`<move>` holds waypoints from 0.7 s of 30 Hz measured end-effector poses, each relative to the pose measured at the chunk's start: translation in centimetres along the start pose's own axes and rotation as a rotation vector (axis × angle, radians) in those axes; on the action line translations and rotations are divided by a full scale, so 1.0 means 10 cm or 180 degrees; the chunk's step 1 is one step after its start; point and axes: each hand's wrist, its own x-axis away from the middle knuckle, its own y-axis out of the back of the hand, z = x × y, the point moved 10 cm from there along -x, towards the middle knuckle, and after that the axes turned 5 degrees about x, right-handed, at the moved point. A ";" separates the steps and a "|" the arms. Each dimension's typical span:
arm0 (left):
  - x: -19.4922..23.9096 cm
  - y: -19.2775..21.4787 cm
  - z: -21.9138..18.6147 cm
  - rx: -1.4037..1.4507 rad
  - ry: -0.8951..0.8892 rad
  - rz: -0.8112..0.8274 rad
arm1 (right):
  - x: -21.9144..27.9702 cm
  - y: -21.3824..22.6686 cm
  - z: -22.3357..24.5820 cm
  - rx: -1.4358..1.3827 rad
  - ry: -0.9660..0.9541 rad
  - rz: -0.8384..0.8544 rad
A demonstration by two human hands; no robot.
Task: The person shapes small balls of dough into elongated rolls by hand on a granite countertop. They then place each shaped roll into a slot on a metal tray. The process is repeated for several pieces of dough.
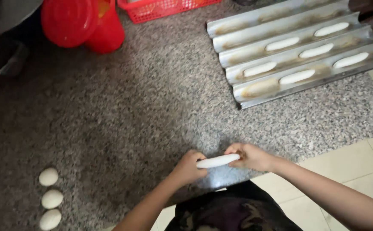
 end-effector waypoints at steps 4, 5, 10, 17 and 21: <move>-0.23 0.00 -0.28 0.0923 0.0570 0.0357 | -0.05 0.35 0.16 -0.0308 -0.0144 0.0208; -0.32 -0.04 -0.37 0.1041 0.0565 0.0324 | -0.07 0.47 0.12 -0.0092 -0.0119 0.0255; -1.03 0.03 -0.95 0.0820 0.0749 0.0086 | -0.26 1.29 0.14 -0.0096 0.0031 0.0288; -2.47 0.30 -1.47 0.0339 0.0625 -0.0481 | -0.87 2.69 0.18 0.1087 0.0353 -0.0186; -3.16 0.62 -1.41 -0.0020 0.0583 -0.0761 | -1.31 3.26 0.47 0.1250 0.0583 -0.0175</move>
